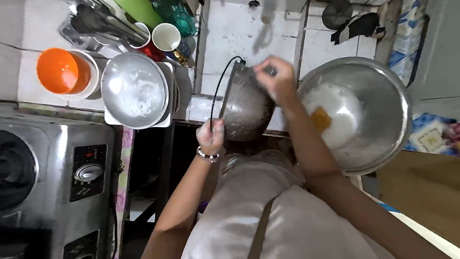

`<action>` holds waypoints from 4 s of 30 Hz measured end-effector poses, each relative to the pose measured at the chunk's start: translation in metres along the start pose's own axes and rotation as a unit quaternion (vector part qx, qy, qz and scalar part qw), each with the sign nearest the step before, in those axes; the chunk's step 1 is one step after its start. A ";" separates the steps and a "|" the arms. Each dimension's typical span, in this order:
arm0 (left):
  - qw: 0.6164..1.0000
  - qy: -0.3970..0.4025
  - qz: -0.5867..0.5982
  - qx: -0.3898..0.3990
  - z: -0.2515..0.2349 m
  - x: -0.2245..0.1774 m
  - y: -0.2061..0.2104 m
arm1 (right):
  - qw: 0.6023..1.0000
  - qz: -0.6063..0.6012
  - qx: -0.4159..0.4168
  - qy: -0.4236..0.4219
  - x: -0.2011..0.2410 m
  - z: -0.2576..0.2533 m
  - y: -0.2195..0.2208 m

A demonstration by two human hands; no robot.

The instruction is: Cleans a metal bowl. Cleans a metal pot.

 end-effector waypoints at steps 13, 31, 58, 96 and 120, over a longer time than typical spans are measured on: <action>0.978 0.142 -0.144 0.055 -0.037 -0.048 0.011 | 0.992 -0.116 -0.013 0.057 -0.052 -0.003 -0.012; 0.882 -0.387 -0.134 0.233 -0.082 -0.005 0.044 | 0.988 -0.036 0.078 0.127 -0.061 0.006 -0.033; 0.947 -0.302 0.100 0.047 -0.040 -0.005 0.033 | 0.989 0.006 -0.062 -0.131 0.048 0.053 0.003; 0.953 -0.290 0.083 0.015 -0.020 -0.007 0.019 | 0.983 -0.082 -0.046 -0.158 0.019 0.040 0.000; 0.953 -0.285 0.100 -0.001 -0.021 -0.002 0.012 | 0.972 -0.154 -0.090 -0.151 0.000 0.049 -0.006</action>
Point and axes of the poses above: each hand's wrist, its own z-axis away from the middle knuckle, its own y-axis out of the palm, x = y × z, the point moved 9 cm from there along -z, towards the middle knuckle, and after that the axes turned 9 degrees about z, right-handed, at the moved point
